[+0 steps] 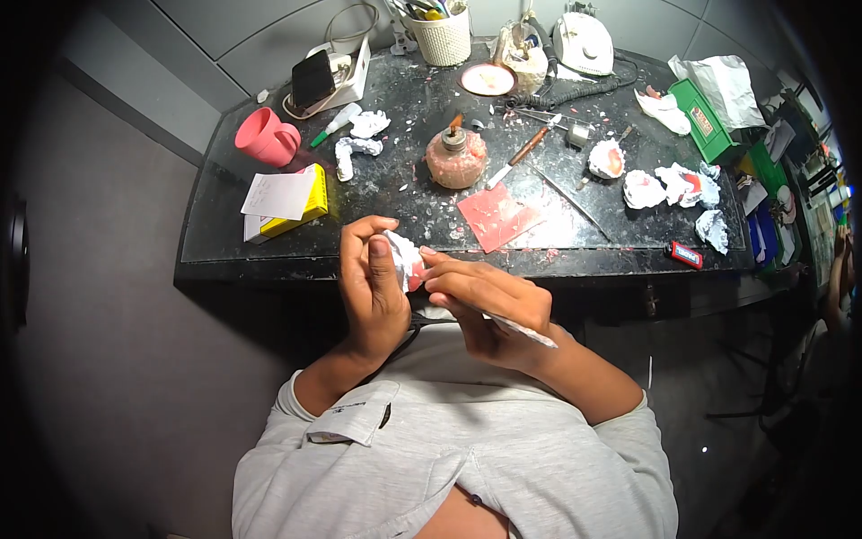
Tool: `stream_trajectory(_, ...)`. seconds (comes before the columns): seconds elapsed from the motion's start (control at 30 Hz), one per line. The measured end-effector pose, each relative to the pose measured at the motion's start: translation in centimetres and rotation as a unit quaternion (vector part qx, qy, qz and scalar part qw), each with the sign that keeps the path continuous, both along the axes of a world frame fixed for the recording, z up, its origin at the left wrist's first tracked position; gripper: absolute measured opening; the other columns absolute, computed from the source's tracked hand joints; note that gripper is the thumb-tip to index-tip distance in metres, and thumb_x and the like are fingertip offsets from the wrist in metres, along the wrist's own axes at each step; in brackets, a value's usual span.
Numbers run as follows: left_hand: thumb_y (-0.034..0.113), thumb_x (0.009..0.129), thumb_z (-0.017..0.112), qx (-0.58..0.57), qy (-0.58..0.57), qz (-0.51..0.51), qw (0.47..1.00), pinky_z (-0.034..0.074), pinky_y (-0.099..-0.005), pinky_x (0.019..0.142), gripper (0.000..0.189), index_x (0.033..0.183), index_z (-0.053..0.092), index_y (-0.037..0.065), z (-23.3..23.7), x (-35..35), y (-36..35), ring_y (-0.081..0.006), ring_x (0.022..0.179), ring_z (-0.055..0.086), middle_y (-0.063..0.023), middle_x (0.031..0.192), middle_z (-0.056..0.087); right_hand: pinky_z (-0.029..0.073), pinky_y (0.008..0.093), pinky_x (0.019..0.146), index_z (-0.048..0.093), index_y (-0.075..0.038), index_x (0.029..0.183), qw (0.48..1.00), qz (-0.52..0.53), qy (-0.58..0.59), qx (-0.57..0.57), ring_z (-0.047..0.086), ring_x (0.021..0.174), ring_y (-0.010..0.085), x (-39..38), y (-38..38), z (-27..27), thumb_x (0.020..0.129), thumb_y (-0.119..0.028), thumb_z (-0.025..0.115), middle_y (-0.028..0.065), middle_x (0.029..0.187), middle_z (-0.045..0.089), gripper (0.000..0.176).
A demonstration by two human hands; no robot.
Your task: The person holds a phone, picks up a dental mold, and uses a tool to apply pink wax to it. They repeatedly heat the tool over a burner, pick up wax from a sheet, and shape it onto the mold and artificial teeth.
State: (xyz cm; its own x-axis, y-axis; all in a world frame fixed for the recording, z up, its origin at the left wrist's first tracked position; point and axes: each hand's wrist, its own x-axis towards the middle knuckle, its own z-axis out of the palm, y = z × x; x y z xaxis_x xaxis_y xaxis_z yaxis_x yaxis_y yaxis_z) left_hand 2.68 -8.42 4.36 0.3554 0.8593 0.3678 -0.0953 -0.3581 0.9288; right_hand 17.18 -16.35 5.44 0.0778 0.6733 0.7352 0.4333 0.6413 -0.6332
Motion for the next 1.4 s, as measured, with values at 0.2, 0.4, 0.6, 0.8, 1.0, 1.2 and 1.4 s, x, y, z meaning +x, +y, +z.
stream_trajectory(0.2, 0.028, 0.111, 0.042, 0.043, 0.014, 0.002, 0.999, 0.039, -0.0203, 0.06, 0.031, 0.122, 0.05, 0.001, -0.2, 0.1, 0.2, -0.0026, 0.069, 0.049, 0.0006, 0.084, 0.051, 0.06, 0.0354, 0.083, 0.068, 0.008, 0.099, 1.0, -0.03, -0.009, -0.006, 0.074, 0.096, 0.0313, 0.2, -0.1, 0.3, 0.087, 0.01, 0.07, 0.0181, 0.096, 0.073, 0.012)
stream_trajectory(0.4, 0.029, 0.111, 0.042, 0.016, 0.0, -0.011, 1.0, 0.04, -0.0206, 0.06, 0.031, 0.122, 0.05, 0.001, 0.0, 0.1, 0.0, -0.0028, 0.069, 0.049, 0.0005, 0.083, 0.052, 0.06, 0.038, 0.086, 0.068, 0.008, 0.099, 1.0, -0.031, 0.0, 0.004, 0.075, 0.094, 0.03, 0.1, 0.0, -0.2, 0.087, 0.01, 0.069, 0.0174, 0.096, 0.073, 0.012)
stream_trajectory(0.6, 0.033, 0.112, 0.039, -0.029, -0.013, -0.012, 0.999, 0.041, -0.02, 0.057, 0.033, 0.117, 0.055, 0.004, -0.6, 0.3, 0.6, -0.0031, 0.065, 0.049, 0.0014, 0.081, 0.052, 0.06, 0.0371, 0.087, 0.068, 0.008, 0.096, 1.0, 0.003, 0.003, -0.015, 0.075, 0.094, 0.0291, 0.2, 0.0, -0.1, 0.088, 0.008, 0.069, 0.0169, 0.097, 0.073, 0.008)
stream_trajectory(0.8, 0.041, 0.112, 0.034, -0.249, -0.052, -0.096, 0.962, 0.032, -0.0217, 0.045, 0.043, 0.121, 0.056, 0.004, 0.6, -0.2, 1.2, -0.0045, 0.05, 0.04, 0.0001, 0.074, 0.052, 0.061, 0.0466, 0.089, 0.07, 0.007, 0.093, 0.987, 0.014, 0.161, -0.007, 0.074, 0.092, 0.0324, 2.2, 0.1, -0.8, 0.089, 0.005, 0.069, 0.0151, 0.095, 0.071, 0.004)
stream_trajectory(1.0, 0.043, 0.112, 0.031, -0.312, -0.127, -0.19, 0.922, 0.028, -0.0222, 0.042, 0.048, 0.126, 0.055, 0.004, -0.1, -0.4, 1.7, -0.0048, 0.047, 0.038, -0.0055, 0.085, 0.058, 0.063, 0.0487, 0.084, 0.045, 0.003, 0.102, 0.977, 0.045, 0.202, 0.042, 0.074, 0.077, 0.0271, 3.1, -0.5, -1.8, 0.107, -0.01, 0.049, 0.0181, 0.087, 0.067, 0.015)
stream_trajectory(1.2, 0.044, 0.111, 0.033, -0.221, -0.057, -0.159, 0.96, 0.031, -0.0203, 0.046, 0.047, 0.12, 0.058, 0.006, -0.5, -0.2, 1.3, -0.0028, 0.052, 0.041, -0.0016, 0.08, 0.058, 0.061, 0.0439, 0.088, 0.054, 0.008, 0.11, 0.977, 0.027, 0.203, -0.051, 0.075, 0.093, 0.0274, 1.5, -0.8, -0.8, 0.104, -0.007, 0.055, 0.0228, 0.098, 0.071, 0.017)
stream_trajectory(1.4, 0.044, 0.111, 0.036, -0.152, 0.008, -0.107, 0.983, 0.037, -0.0183, 0.054, 0.045, 0.113, 0.061, 0.007, -0.1, 0.3, 0.7, -0.0014, 0.062, 0.046, 0.0033, 0.075, 0.055, 0.039, 0.0595, 0.112, 0.068, 0.003, 0.117, 0.981, -0.017, -0.194, 0.021, 0.07, 0.114, 0.0287, 1.6, -0.1, 0.0, 0.086, 0.005, 0.069, 0.0146, 0.104, 0.075, 0.031)
